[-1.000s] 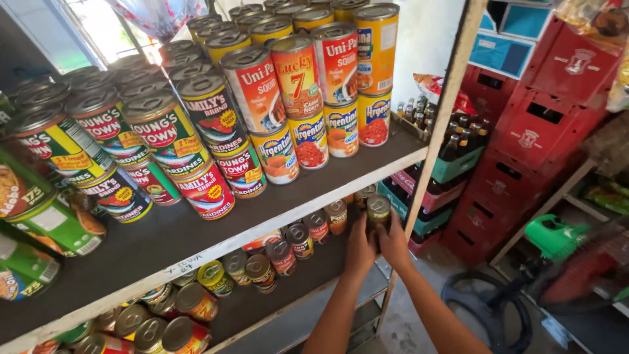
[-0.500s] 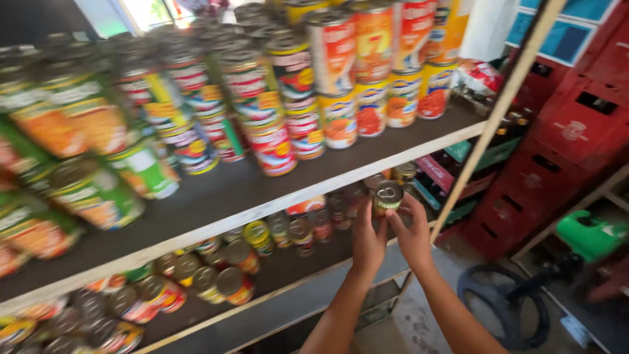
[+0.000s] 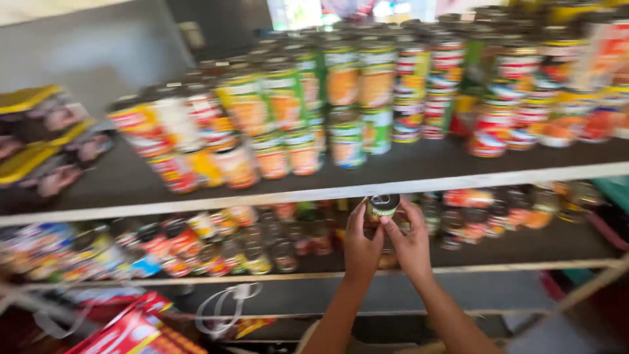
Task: The recorder is picking canned goods from a store shelf and placing them into a cardboard box.
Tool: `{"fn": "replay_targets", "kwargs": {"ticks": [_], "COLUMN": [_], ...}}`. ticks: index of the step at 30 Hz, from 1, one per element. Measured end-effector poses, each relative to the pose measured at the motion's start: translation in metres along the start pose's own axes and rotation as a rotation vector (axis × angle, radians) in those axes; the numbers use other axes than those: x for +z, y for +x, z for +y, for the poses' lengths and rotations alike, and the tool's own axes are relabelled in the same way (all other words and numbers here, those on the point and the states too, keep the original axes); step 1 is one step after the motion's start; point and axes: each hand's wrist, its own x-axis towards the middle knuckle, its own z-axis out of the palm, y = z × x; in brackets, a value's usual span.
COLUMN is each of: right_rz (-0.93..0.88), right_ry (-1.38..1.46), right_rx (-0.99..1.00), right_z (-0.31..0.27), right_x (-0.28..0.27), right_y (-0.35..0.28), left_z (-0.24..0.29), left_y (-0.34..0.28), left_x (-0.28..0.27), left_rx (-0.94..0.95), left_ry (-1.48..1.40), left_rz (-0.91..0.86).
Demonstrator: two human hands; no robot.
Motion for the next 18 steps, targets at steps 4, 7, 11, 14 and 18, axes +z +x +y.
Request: {"fn": "replay_targets", "kwargs": {"ticks": [4,7,11,14,18], "right_rz": [-0.081,-0.159,-0.214,-0.233,-0.108], "right_ry": [0.101,0.136,-0.021,-0.081,-0.106], "right_rx": [0.194,0.1,-0.039,-0.046,-0.093], "right_z": [-0.015,-0.014,-0.008,-0.011,-0.008], "right_x": [0.094,0.155,0.22,0.256,0.28], "right_y": [-0.023,-0.037,-0.044,-0.043,-0.049], "left_z": [-0.027,-0.054,-0.082,-0.1,-0.159], "left_y": [0.005,0.003,0.01,0.02,0.023], "left_x": [-0.091,-0.151,-0.208,-0.235,-0.237], "left_rx": [-0.099,-0.143,-0.121,-0.137,-0.048], "left_ry": [0.019,0.056,0.209,0.261,0.278], "left_rz": [0.073,0.108,0.147,0.139,0.094]}}
